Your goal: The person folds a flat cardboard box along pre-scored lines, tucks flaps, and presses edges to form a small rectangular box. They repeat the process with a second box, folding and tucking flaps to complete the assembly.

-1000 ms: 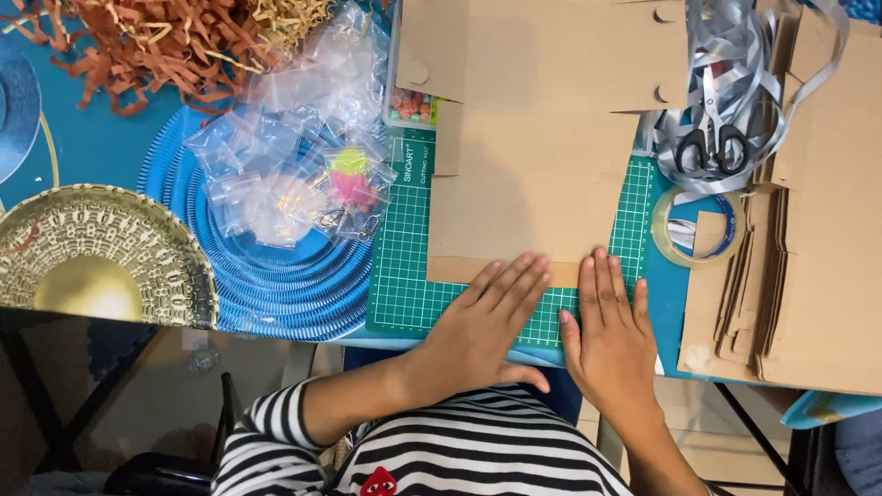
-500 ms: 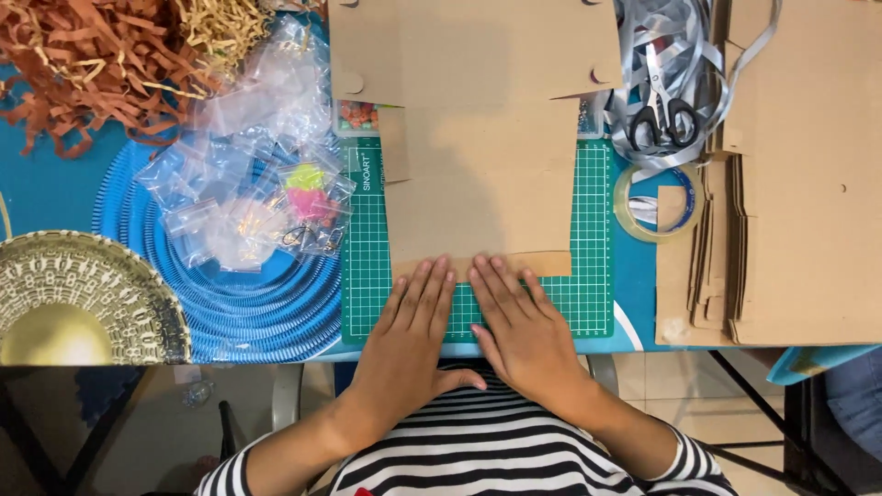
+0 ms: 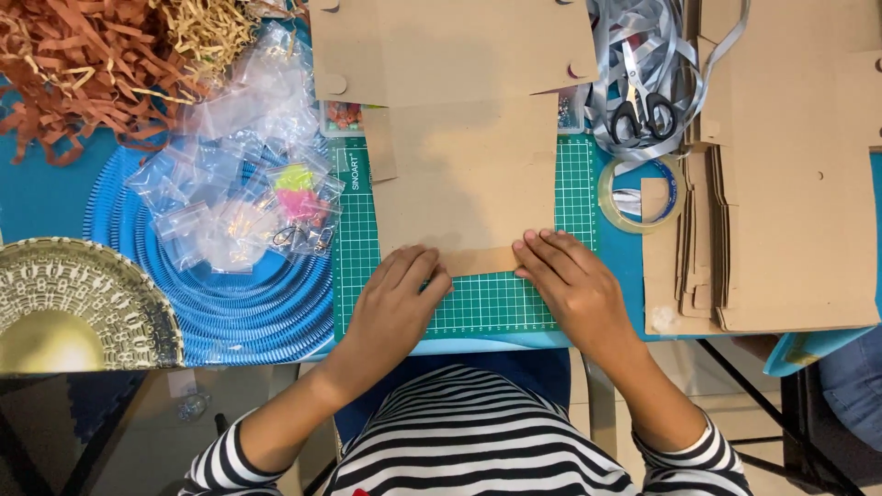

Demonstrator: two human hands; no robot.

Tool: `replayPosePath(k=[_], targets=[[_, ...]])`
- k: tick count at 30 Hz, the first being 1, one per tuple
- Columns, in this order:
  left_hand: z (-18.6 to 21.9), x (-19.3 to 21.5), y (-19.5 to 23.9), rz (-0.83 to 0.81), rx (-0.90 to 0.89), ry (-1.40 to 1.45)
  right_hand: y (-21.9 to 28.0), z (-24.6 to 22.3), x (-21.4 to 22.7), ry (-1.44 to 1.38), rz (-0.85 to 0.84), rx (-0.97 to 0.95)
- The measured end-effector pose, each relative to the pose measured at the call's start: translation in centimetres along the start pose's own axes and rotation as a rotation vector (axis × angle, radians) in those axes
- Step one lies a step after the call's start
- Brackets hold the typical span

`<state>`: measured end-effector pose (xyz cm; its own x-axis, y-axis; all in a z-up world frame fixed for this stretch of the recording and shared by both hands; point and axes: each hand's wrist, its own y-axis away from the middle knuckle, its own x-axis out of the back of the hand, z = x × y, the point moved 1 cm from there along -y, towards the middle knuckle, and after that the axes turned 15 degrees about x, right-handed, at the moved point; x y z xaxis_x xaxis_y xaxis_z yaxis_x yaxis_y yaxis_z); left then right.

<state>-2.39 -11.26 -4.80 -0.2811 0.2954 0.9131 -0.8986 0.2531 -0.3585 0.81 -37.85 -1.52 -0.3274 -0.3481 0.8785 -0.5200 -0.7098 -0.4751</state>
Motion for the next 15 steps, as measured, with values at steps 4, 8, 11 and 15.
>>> replayPosePath(k=[4,8,11,15], targets=[[-1.0,1.7,-0.4,0.012,-0.069,-0.008,0.3,1.3,0.0,0.152,0.007,0.214],[-0.9,4.2,-0.4,0.071,-0.155,0.032,0.3,1.3,1.4,0.1,0.058,0.345],[-0.8,6.0,0.4,0.102,-0.147,0.162,0.7,0.4,3.3,-0.075,0.139,0.306],[-0.5,9.1,0.9,0.104,-0.072,0.423,2.9,-0.1,5.7,-0.326,0.181,0.149]])
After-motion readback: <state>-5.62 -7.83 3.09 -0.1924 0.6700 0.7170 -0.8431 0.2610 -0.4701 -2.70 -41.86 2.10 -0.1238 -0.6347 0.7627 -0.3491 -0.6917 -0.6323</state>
